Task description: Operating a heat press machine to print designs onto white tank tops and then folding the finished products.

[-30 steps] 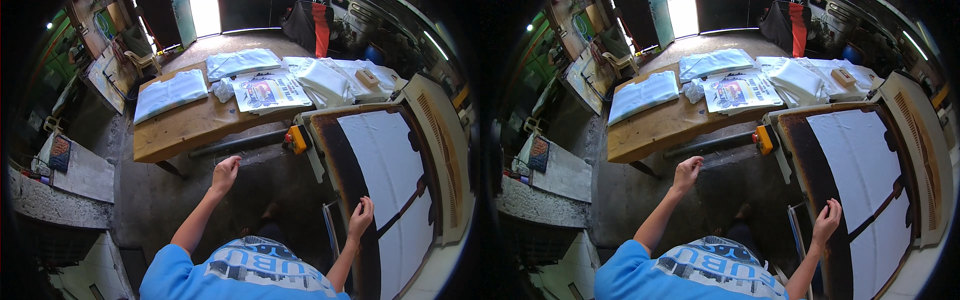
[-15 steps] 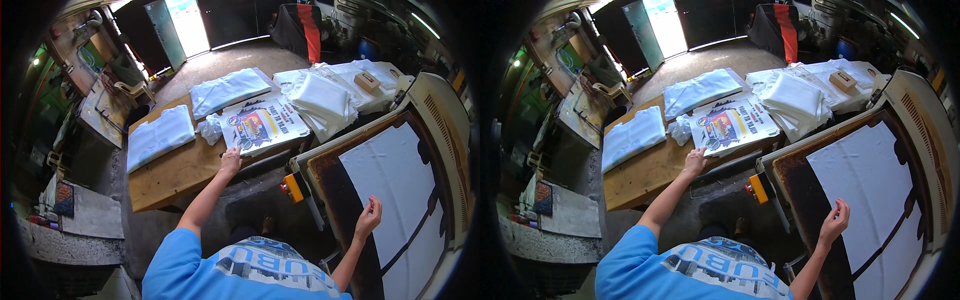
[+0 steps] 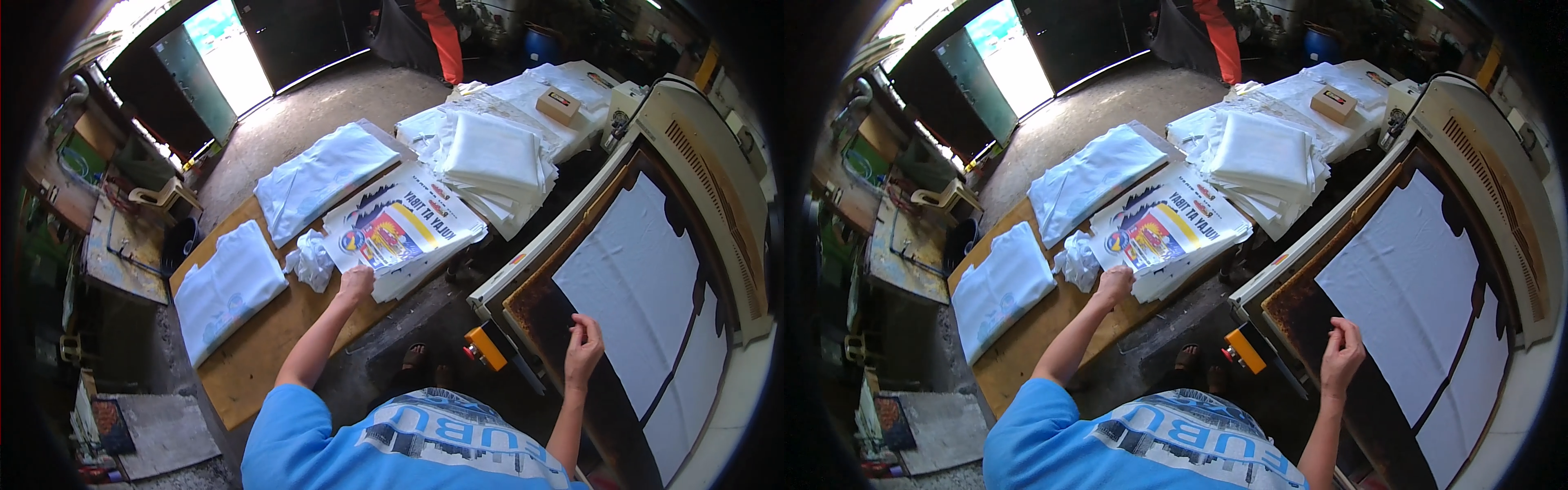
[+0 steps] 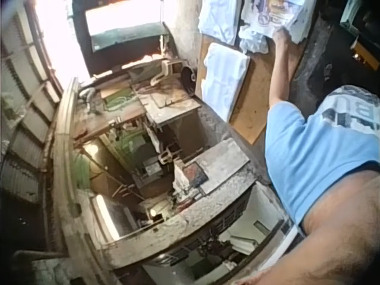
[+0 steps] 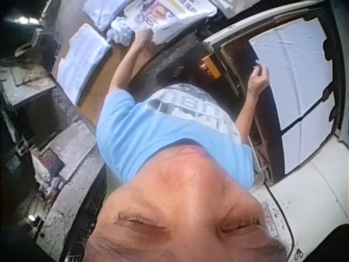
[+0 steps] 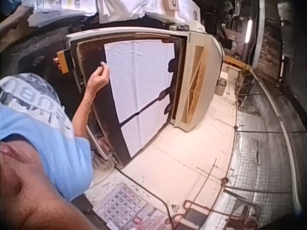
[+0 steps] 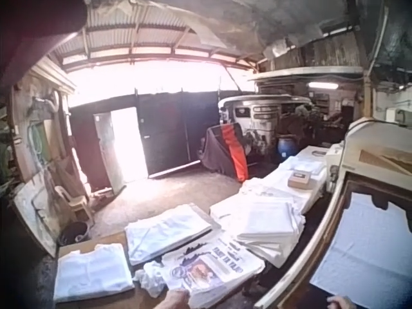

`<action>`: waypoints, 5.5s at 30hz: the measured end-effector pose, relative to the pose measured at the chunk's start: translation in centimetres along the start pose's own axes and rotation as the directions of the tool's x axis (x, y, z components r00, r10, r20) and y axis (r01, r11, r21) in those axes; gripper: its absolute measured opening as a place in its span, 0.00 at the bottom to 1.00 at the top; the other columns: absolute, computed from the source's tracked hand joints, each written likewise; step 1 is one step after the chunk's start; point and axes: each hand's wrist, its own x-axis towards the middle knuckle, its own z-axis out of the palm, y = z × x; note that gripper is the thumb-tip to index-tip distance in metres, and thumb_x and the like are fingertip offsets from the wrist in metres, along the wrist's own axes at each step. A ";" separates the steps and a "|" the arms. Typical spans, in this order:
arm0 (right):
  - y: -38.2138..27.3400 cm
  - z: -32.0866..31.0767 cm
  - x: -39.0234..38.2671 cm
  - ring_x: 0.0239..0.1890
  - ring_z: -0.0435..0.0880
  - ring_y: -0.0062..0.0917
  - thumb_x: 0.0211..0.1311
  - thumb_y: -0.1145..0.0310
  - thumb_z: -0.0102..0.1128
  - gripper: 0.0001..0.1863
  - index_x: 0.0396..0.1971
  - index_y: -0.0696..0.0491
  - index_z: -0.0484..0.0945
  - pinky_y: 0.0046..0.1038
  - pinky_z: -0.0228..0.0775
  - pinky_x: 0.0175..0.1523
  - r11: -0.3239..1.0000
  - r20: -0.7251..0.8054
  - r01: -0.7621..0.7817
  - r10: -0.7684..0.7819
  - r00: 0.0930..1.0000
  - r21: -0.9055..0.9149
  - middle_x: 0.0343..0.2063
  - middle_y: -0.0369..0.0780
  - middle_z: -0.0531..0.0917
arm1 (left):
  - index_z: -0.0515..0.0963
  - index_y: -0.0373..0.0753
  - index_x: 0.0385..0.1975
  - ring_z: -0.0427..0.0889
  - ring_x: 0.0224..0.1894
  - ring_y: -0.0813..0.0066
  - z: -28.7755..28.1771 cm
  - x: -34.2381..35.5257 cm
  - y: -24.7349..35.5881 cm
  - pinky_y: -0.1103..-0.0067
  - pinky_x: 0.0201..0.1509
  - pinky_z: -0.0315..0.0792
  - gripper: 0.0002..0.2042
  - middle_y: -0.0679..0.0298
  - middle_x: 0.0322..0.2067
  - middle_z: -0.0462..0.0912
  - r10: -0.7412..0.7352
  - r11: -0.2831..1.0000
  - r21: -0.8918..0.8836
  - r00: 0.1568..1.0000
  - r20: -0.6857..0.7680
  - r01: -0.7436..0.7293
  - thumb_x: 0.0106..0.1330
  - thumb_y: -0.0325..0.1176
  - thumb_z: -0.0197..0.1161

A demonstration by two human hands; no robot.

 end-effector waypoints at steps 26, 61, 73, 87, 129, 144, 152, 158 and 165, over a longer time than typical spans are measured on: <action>5.0 -11.8 10.8 0.34 0.75 0.17 0.52 0.72 0.56 0.18 0.44 0.51 0.67 0.21 0.67 0.33 0.419 -0.244 0.029 0.470 0.849 0.907 0.33 0.36 0.76 | 0.70 0.36 0.37 0.74 0.21 0.83 -18.1 9.3 37.8 0.86 0.18 0.67 0.09 0.65 0.25 0.76 0.572 -0.069 -0.968 0.785 -0.237 -0.242 0.63 0.34 0.52; 37.1 -18.5 11.3 0.27 0.80 0.35 0.40 0.74 0.56 0.15 0.33 0.62 0.76 0.29 0.70 0.35 0.812 -0.516 -0.580 0.521 0.680 0.056 0.24 0.47 0.80 | 0.70 0.26 0.41 0.80 0.20 0.69 2.0 17.9 60.7 0.80 0.21 0.77 0.17 0.52 0.28 0.77 0.406 0.461 -0.886 0.900 0.158 -0.052 0.49 0.20 0.53; 34.5 -19.6 10.0 0.29 0.78 0.36 0.43 0.69 0.59 0.07 0.22 0.56 0.75 0.35 0.68 0.34 0.723 -0.580 -0.629 0.392 0.714 -0.286 0.22 0.43 0.79 | 0.75 0.42 0.40 0.77 0.33 0.61 2.1 16.3 58.6 0.69 0.35 0.72 0.15 0.57 0.34 0.74 0.485 0.743 -0.422 0.852 -0.196 -0.520 0.51 0.32 0.58; 36.0 -19.4 9.1 0.29 0.78 0.38 0.42 0.68 0.61 0.06 0.19 0.55 0.75 0.35 0.69 0.32 0.687 -0.535 -0.679 0.484 0.693 -0.259 0.22 0.43 0.79 | 0.74 0.45 0.40 0.76 0.35 0.60 1.7 14.0 58.7 0.69 0.35 0.71 0.13 0.56 0.33 0.73 0.587 0.781 -0.223 0.808 -0.060 -0.584 0.55 0.35 0.52; 5.5 -6.7 -9.7 0.12 0.60 0.08 0.55 0.68 0.56 0.07 0.24 0.55 0.73 0.12 0.48 0.14 0.845 -0.347 -0.511 0.531 0.773 0.155 0.16 0.30 0.70 | 0.74 0.36 0.33 0.77 0.36 0.54 6.0 1.7 2.9 0.67 0.42 0.69 0.13 0.51 0.29 0.77 0.108 0.928 -0.322 0.964 -0.244 -0.186 0.47 0.30 0.61; 2.7 -8.5 -14.9 0.15 0.63 0.09 0.56 0.67 0.54 0.08 0.25 0.56 0.73 0.13 0.54 0.17 0.847 -0.414 -0.526 0.453 0.790 -0.075 0.17 0.30 0.71 | 0.76 0.34 0.23 0.77 0.34 0.53 5.2 5.9 2.3 0.67 0.37 0.69 0.07 0.48 0.26 0.77 0.123 0.923 -0.363 0.992 -0.035 -0.127 0.44 0.21 0.52; 2.2 -9.5 -17.9 0.17 0.65 0.11 0.55 0.71 0.54 0.06 0.25 0.58 0.74 0.16 0.58 0.21 0.817 -0.397 -0.575 0.517 0.759 -0.036 0.17 0.31 0.73 | 0.80 0.40 0.17 0.78 0.24 0.61 1.8 6.8 1.6 0.72 0.32 0.71 0.05 0.56 0.18 0.78 0.091 0.926 -0.362 0.994 -0.065 -0.108 0.39 0.31 0.66; 1.6 -9.2 -18.1 0.19 0.66 0.12 0.54 0.72 0.54 0.06 0.25 0.59 0.74 0.17 0.60 0.25 0.809 -0.340 -0.587 0.552 0.761 -0.002 0.18 0.32 0.73 | 0.80 0.42 0.21 0.79 0.26 0.64 -3.6 6.3 3.5 0.74 0.32 0.71 0.07 0.59 0.21 0.80 -0.064 0.948 -0.319 0.977 -0.202 -0.004 0.44 0.36 0.65; 1.4 -11.1 -20.5 0.23 0.71 0.17 0.54 0.72 0.54 0.05 0.27 0.58 0.75 0.18 0.64 0.27 0.862 -0.279 -0.506 0.482 0.831 -0.020 0.22 0.36 0.75 | 0.77 0.36 0.26 0.77 0.23 0.75 -11.6 3.5 10.6 0.80 0.29 0.68 0.09 0.60 0.20 0.79 -0.066 0.843 -0.466 0.810 -0.582 -0.267 0.54 0.36 0.61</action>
